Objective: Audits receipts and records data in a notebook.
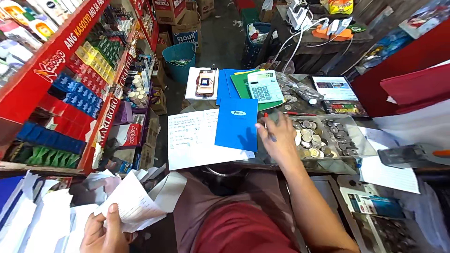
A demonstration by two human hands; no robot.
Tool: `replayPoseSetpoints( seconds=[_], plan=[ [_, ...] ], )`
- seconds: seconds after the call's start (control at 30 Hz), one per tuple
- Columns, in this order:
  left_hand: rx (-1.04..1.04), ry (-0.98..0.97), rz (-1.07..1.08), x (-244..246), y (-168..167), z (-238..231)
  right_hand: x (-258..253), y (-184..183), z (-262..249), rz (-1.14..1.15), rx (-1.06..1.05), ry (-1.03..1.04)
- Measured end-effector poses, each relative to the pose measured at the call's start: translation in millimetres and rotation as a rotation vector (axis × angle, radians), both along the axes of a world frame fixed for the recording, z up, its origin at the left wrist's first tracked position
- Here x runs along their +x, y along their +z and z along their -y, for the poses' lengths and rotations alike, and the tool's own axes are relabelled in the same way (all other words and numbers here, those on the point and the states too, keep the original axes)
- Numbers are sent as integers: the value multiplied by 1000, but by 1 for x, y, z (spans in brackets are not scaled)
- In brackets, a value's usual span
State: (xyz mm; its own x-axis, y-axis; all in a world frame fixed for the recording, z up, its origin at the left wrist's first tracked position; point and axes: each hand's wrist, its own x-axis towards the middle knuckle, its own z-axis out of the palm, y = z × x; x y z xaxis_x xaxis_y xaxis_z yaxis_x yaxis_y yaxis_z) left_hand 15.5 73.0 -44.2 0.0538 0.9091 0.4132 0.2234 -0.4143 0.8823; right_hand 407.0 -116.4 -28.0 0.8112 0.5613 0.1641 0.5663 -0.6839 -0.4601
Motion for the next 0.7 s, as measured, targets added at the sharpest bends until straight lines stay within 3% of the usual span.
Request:
replayPoseSetpoints(
  seconds=[0.13, 0.23, 0.43, 0.57, 0.7],
  plan=[
    [-7, -31, 3, 3, 1, -2, 12, 7, -9, -376, -38, -130],
    [5, -47, 17, 6, 1, -4, 19, -7, -28, -487, -142, -202],
    [12, -37, 16, -2, 3, -2, 35, -30, -51, -476, -27, -328],
    [1, -19, 19, -5, 1, -3, 38, -30, -51, -423, 96, -276],
    [15, -27, 30, -5, 0, -3, 41, -10, -42, -283, -1, -162]
  ],
)
